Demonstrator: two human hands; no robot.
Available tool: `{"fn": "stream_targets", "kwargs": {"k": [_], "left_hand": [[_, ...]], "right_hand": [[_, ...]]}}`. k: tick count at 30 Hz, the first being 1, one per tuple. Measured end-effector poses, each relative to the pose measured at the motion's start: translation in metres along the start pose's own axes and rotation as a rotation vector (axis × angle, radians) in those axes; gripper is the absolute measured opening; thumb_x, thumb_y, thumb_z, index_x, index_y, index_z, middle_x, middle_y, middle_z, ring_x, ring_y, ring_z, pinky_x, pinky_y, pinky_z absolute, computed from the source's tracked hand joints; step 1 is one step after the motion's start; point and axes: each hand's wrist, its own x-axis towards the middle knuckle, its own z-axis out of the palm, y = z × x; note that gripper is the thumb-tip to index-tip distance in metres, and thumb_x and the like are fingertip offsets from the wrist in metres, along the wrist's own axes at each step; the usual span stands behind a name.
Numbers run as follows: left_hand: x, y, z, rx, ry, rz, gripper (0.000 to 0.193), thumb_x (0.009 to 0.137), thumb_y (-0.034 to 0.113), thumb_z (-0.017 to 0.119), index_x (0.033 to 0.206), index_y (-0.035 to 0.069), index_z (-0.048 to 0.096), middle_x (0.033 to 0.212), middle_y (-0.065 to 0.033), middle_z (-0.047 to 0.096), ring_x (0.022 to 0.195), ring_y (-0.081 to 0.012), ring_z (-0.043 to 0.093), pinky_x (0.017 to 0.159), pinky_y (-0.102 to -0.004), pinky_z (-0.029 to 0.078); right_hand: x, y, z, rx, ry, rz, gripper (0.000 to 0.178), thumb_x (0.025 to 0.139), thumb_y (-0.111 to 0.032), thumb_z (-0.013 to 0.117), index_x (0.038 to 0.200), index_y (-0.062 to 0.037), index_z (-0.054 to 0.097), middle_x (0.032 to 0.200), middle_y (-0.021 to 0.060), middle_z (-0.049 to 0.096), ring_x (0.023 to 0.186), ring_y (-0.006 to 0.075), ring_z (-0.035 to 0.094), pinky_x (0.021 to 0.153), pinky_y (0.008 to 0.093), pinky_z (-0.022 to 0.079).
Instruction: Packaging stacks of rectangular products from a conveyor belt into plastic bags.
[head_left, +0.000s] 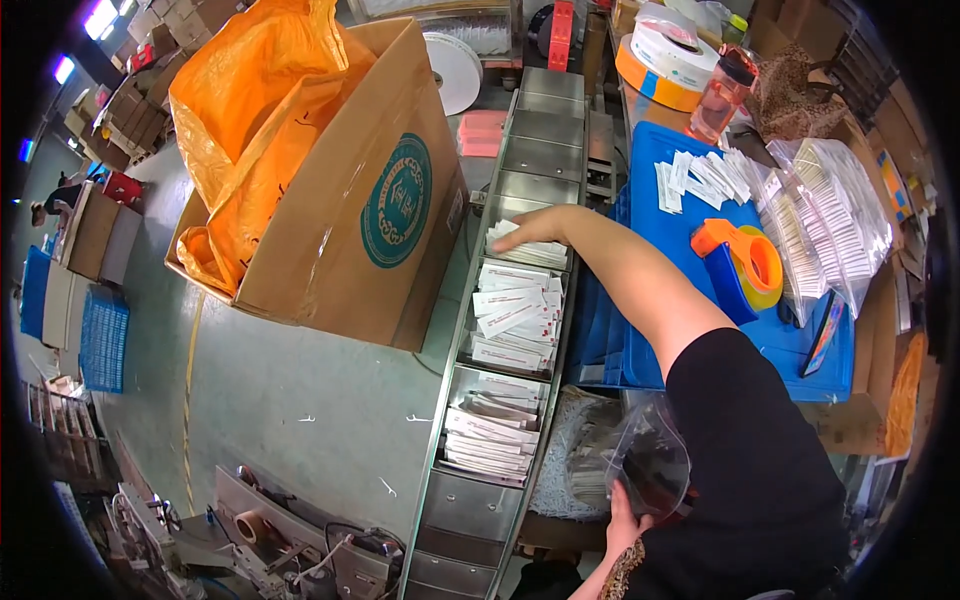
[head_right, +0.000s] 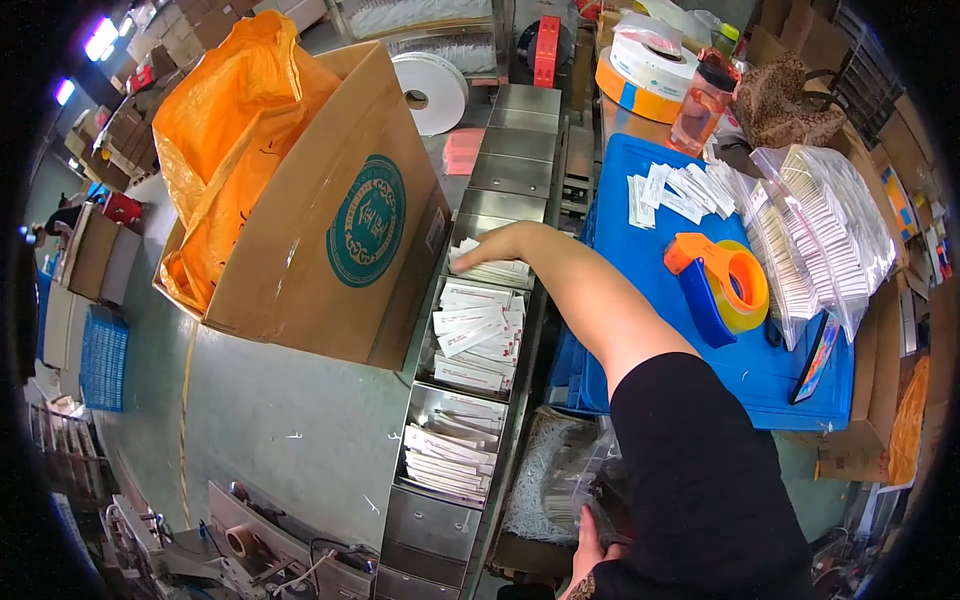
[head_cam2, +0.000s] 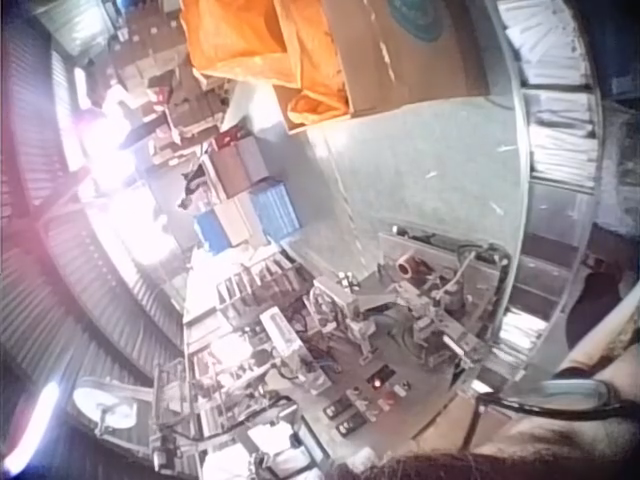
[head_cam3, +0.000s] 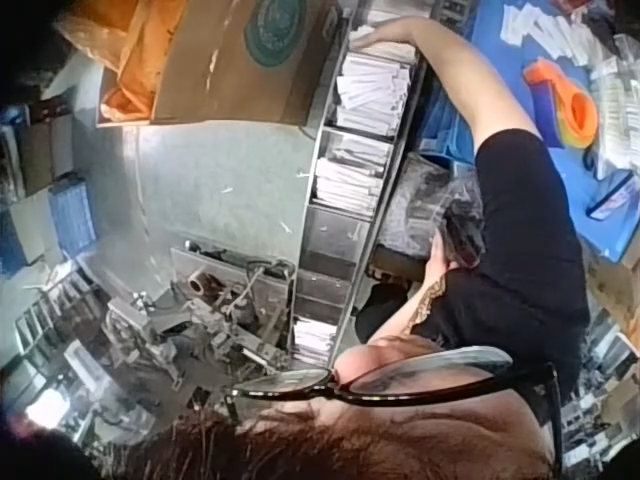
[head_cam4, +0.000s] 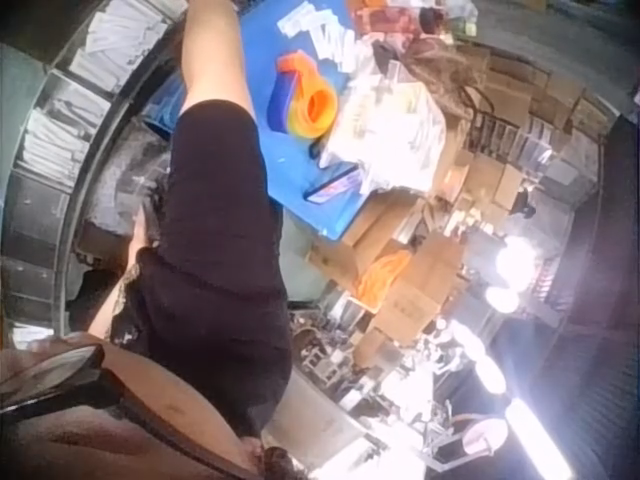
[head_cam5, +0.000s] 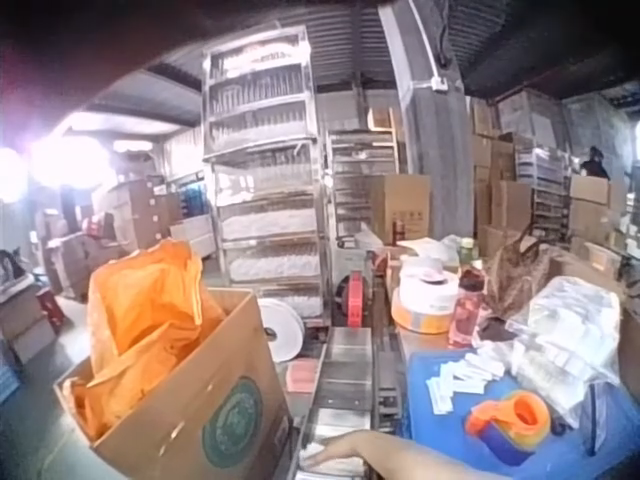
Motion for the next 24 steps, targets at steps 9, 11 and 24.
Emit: {"fn": "stream_targets", "kwargs": {"k": [9,11,24], "left_hand": [[-0.003,0.010,-0.003,0.001,-0.003,-0.043,0.088,0.073,0.019,0.057,0.141,0.004,0.004,0.141,-0.0264,0.022,0.125,-0.0369,0.036,0.095,-0.0356,0.039],[-0.004,0.011,-0.002,0.008,-0.012,-0.040,0.088,0.073,0.018,0.057,0.141,0.003,0.004,0.141,-0.0264,0.023,0.125,-0.0371,0.036,0.095,-0.0357,0.039],[-0.019,0.023,-0.015,0.002,0.355,0.128,0.087,0.072,0.013,0.055,0.139,-0.003,0.000,0.141,-0.0312,0.012,0.129,-0.0439,0.023,0.100,-0.0408,0.032]], "right_hand": [[0.006,0.012,-0.009,-0.020,-0.337,-0.296,0.059,0.064,-0.020,0.077,0.115,-0.0024,0.053,0.110,0.0112,0.059,0.100,0.0228,0.055,0.088,0.0363,0.042],[-0.007,0.012,-0.014,-0.042,-0.242,-0.367,0.056,0.063,-0.016,0.076,0.112,-0.0015,0.053,0.108,0.0111,0.060,0.098,0.0222,0.055,0.087,0.0355,0.043],[-0.254,0.097,0.139,-0.514,-0.469,-0.203,0.063,0.065,-0.021,0.070,0.120,-0.0076,0.045,0.103,0.0162,0.060,0.098,0.0302,0.058,0.084,0.0370,0.045]]}}
